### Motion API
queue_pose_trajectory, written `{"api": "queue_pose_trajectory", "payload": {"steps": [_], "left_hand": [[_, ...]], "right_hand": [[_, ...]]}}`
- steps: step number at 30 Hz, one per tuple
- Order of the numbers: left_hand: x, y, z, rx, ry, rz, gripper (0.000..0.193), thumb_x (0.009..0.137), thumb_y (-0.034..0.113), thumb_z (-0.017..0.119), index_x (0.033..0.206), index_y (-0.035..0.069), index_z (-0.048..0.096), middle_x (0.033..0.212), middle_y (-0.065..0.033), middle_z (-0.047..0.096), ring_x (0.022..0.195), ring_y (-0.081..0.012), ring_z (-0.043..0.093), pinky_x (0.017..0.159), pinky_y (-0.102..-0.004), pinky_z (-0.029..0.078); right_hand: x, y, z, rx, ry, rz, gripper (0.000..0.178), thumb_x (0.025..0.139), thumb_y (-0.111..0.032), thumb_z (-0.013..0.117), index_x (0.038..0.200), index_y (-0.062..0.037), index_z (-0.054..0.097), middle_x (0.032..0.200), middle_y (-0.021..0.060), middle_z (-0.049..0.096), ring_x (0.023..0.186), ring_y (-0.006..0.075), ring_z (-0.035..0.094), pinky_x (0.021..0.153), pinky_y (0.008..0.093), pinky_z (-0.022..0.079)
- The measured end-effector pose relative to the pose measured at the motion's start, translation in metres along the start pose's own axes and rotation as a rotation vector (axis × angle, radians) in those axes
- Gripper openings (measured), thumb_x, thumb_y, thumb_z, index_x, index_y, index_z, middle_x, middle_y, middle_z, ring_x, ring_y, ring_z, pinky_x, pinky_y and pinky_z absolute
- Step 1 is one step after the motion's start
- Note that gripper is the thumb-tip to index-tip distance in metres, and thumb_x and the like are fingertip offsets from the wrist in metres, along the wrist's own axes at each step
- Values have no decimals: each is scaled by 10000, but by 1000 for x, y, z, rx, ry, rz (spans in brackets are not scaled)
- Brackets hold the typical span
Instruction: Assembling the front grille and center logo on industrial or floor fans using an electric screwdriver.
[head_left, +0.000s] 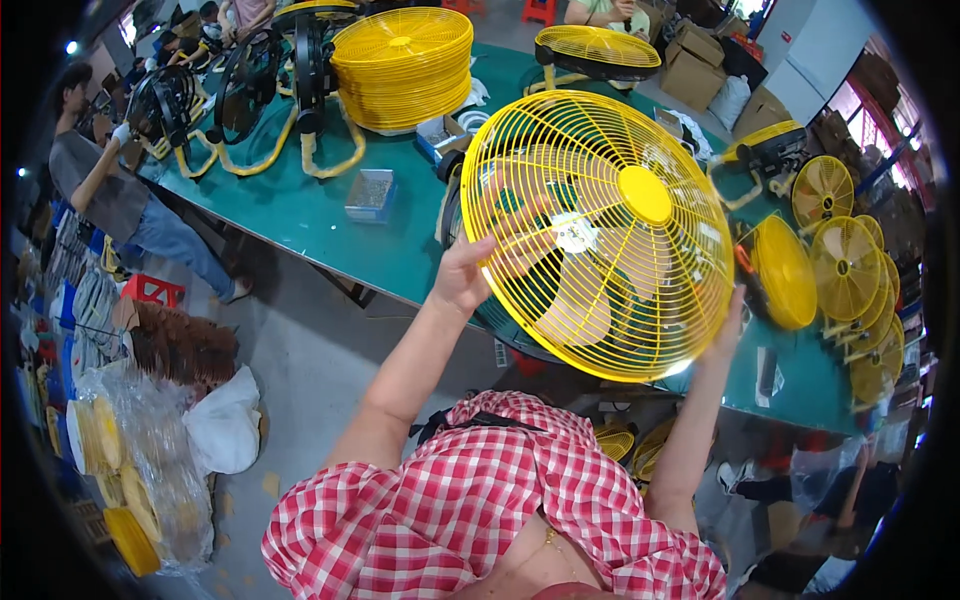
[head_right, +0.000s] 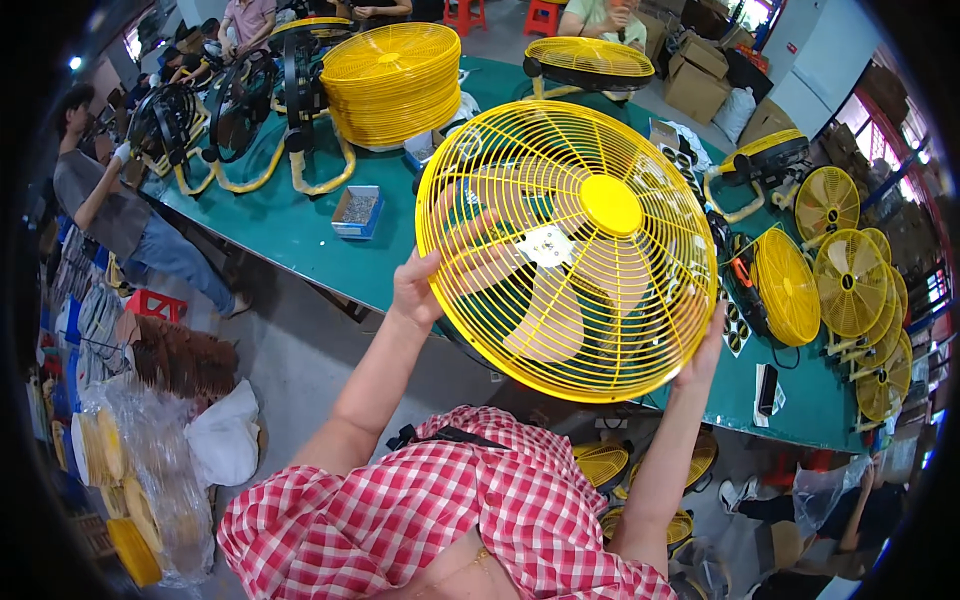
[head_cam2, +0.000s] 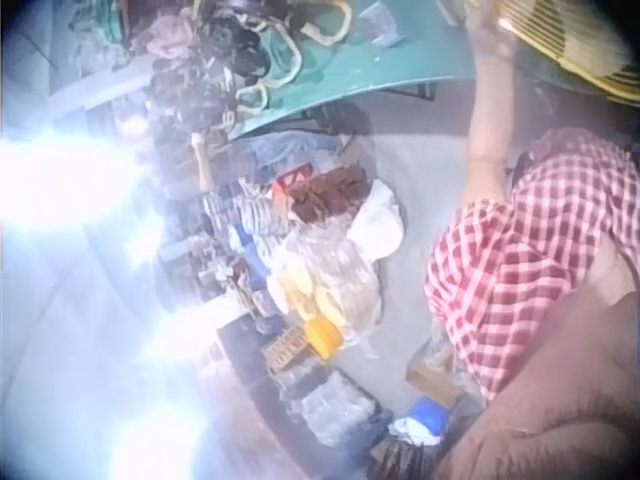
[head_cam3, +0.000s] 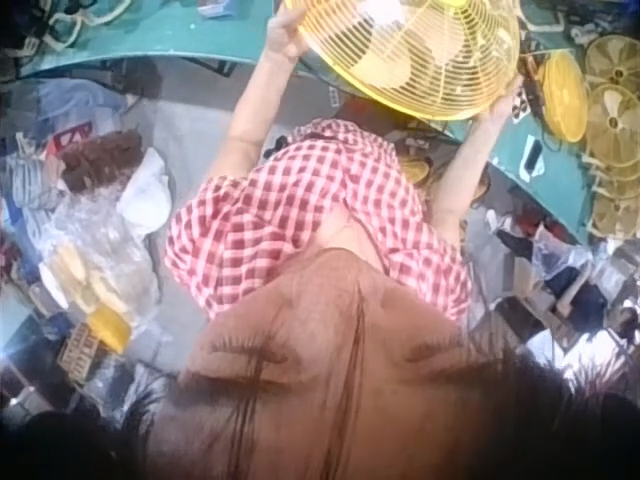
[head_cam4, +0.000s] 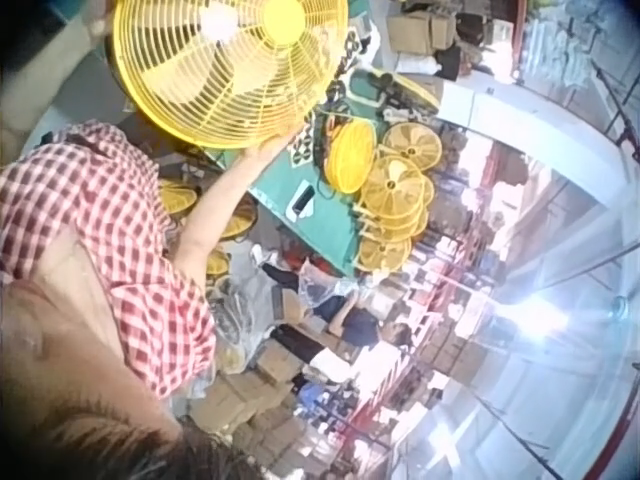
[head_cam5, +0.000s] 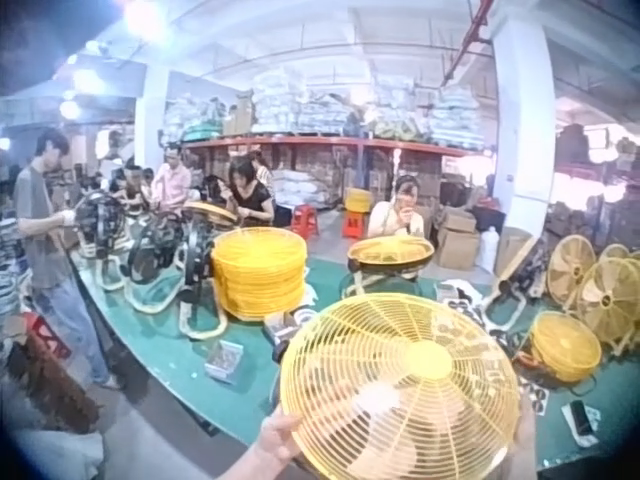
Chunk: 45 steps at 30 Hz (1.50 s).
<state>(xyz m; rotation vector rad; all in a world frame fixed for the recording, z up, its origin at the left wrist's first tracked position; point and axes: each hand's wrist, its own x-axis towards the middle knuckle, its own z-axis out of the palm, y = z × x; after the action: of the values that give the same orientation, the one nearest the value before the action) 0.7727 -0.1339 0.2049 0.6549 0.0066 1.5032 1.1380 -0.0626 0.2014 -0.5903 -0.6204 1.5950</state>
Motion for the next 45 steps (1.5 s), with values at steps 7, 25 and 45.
{"api": "queue_pose_trajectory", "payload": {"steps": [7, 25, 45], "left_hand": [[0, -5, 5, 20, -97, -5, 708, 850, 120, 549, 1415, 208, 132, 1405, -221, 236, 1191, -443, 388, 861, -475, 485], [14, 31, -29, 71, 277, -98, 441, 944, 330, 366, 1307, 86, 308, 1143, -243, 528, 893, -349, 615, 718, -407, 541], [-21, -44, -66, 1458, 973, 238, 833, 759, 392, 676, 1276, -124, 274, 1364, -293, 237, 1279, -378, 247, 1059, -406, 210]], "right_hand": [[37, 2, 6, -129, 135, 40, 363, 923, -271, 471, 1178, -14, 497, 1087, 111, 599, 912, 214, 615, 749, 351, 533], [105, -33, 19, -299, -69, 279, 394, 880, -293, 505, 1166, -23, 523, 1044, 96, 628, 881, 196, 629, 766, 328, 527], [205, 7, -7, -1518, 18, -76, 756, 681, -632, 621, 1079, 11, 612, 903, 93, 624, 784, 145, 564, 704, 250, 422]]}}
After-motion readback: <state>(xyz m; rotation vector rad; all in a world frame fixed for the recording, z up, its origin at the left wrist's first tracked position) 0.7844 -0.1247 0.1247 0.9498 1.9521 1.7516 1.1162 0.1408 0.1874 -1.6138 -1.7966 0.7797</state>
